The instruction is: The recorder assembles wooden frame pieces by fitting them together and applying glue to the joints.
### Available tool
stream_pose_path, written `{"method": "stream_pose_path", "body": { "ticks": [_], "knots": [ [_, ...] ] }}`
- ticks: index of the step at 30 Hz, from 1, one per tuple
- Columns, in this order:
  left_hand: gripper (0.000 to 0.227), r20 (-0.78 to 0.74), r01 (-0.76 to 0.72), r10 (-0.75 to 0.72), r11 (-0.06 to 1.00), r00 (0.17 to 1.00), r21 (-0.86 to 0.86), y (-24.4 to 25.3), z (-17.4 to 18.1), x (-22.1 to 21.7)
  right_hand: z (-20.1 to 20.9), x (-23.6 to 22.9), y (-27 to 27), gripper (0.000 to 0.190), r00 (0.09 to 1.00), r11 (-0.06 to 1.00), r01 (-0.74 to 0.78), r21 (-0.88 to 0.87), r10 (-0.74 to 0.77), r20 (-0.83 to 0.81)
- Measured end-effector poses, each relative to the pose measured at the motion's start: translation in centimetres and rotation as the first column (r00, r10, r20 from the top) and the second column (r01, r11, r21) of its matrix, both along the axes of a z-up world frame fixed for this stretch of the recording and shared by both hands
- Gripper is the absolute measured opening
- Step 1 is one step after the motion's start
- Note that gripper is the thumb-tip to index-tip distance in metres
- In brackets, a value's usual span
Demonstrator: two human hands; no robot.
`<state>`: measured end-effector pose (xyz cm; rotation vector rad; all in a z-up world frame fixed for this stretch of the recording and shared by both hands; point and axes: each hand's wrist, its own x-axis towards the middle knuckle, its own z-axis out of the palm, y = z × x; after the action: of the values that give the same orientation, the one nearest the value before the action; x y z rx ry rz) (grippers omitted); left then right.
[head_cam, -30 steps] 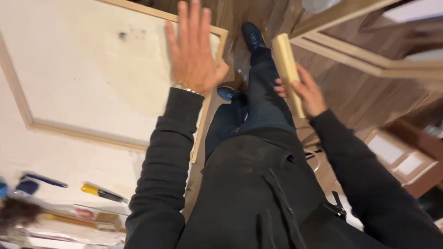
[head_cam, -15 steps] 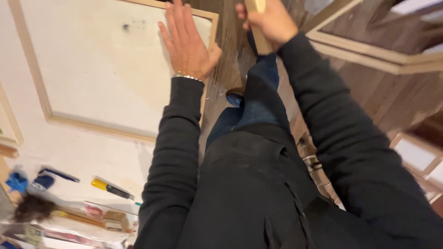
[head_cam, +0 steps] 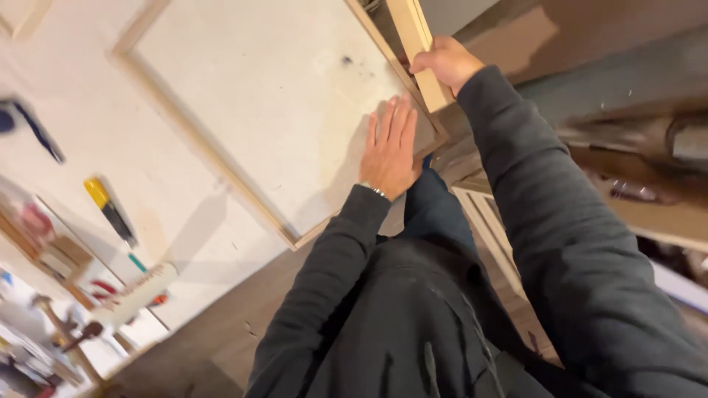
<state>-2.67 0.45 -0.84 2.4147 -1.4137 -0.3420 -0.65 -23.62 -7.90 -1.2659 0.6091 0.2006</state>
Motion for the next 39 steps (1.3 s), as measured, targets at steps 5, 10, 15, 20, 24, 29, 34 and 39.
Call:
{"method": "stream_pose_path", "body": {
  "ticks": [5, 10, 15, 20, 24, 29, 34, 39],
  "knots": [
    [0.103, -0.066, -0.470, 0.467, 0.882, 0.882, -0.045, 6.5, 4.7, 5.1, 0.9, 0.7, -0.2, 0.033, 0.997, 0.999, -0.043, 0.031, 0.045, -0.055],
    [0.084, 0.169, -0.880, 0.914, 0.402, 0.368, -0.255, 19.8, 0.6, 8.6, 1.4, 0.5, -0.1, 0.039, 0.998, 0.999, -0.047, 0.026, 0.048, -0.029],
    [0.034, -0.032, -0.961, 0.968, 0.243, 0.249, -0.136, 23.9, -1.9, 9.3, 3.9, -0.2, 1.9, 0.046, 1.000, 0.998, 0.010, -0.061, -0.010, -0.001],
    [0.017, -0.131, -0.937, 0.940, 0.285, 0.314, -0.202, 22.1, -1.2, 10.1, 5.3, -2.2, 4.9, 0.052, 0.984, 0.990, 0.140, -0.028, -0.136, 0.112],
    [0.016, 0.009, -0.869, 0.898, 0.429, 0.440, -0.247, 23.0, -2.3, 12.6, 6.5, -5.5, 9.3, 0.057, 0.912, 0.924, 0.376, -0.063, -0.358, 0.201],
    [0.015, 0.157, -0.621, 0.709, 0.686, 0.687, -0.379, 26.8, -2.7, 21.3, 8.9, -11.1, 18.1, 0.059, 0.905, 0.921, 0.384, -0.058, -0.364, 0.221],
    [0.020, 0.200, -0.330, 0.433, 0.855, 0.879, -0.400, 29.9, -2.3, 32.1, 10.4, -13.9, 28.3, 0.066, 0.955, 0.961, 0.266, 0.078, -0.273, 0.114],
    [0.029, 0.063, -0.260, 0.296, 0.907, 0.953, -0.331, 30.2, -2.5, 40.6, 8.8, -13.0, 36.4, 0.084, 0.979, 0.923, 0.110, 0.368, -0.164, 0.118]
  ]
}}
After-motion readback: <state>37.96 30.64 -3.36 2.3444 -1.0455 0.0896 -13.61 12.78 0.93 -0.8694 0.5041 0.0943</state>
